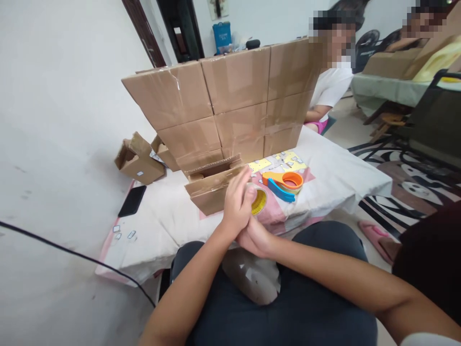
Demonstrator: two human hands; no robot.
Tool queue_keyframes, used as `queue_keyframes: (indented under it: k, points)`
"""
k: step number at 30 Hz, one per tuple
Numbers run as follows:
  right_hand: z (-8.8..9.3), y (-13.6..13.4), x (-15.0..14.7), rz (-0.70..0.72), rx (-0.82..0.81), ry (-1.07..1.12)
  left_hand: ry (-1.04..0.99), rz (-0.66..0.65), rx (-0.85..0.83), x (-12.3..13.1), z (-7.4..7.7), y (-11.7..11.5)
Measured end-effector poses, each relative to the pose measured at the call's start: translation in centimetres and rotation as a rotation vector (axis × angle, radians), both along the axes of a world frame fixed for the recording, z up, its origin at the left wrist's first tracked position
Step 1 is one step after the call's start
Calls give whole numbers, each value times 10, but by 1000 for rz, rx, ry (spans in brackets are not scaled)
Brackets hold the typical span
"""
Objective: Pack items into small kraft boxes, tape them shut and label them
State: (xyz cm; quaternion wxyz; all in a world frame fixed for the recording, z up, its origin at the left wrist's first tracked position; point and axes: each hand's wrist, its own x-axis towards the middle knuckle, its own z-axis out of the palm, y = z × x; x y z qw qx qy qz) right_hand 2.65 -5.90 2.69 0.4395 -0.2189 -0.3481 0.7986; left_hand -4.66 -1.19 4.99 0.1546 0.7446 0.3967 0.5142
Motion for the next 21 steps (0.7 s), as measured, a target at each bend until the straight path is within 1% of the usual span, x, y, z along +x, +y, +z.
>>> queue_keyframes:
  k: [2, 4, 6, 8, 10, 12, 14, 15, 17, 20, 21]
  points:
    - [-3, 0, -2, -9, -72, 51, 35, -42, -52, -1, -1, 2]
    - [-2, 11, 3, -86, -86, 40, 21, -21, -54, -3, -2, 3]
    - [2, 32, 18, -212, -49, -29, 17, 23, -14, -6, 0, 3]
    - [8, 60, 42, -331, 7, -150, 12, 45, 12, -9, 1, 3]
    - [16, 90, 74, -438, 92, -304, -8, 47, 0, -11, 2, 2]
    - [25, 117, 110, -536, 215, -436, -27, 45, -36, -13, 1, 1]
    - [34, 140, 149, -641, 277, -618, -36, 54, -71, -13, 0, 2]
    - [37, 150, 168, -692, 268, -742, -37, 57, -85, -13, -1, 3]
    - [42, 170, 206, -768, 175, -976, -32, 49, -109, -12, -3, 4]
    - [40, 199, 262, -845, -2, -1150, -7, 19, -151, -11, -4, 4]
    - [37, 208, 280, -850, -13, -1194, 6, 11, -170, -10, -5, 4]
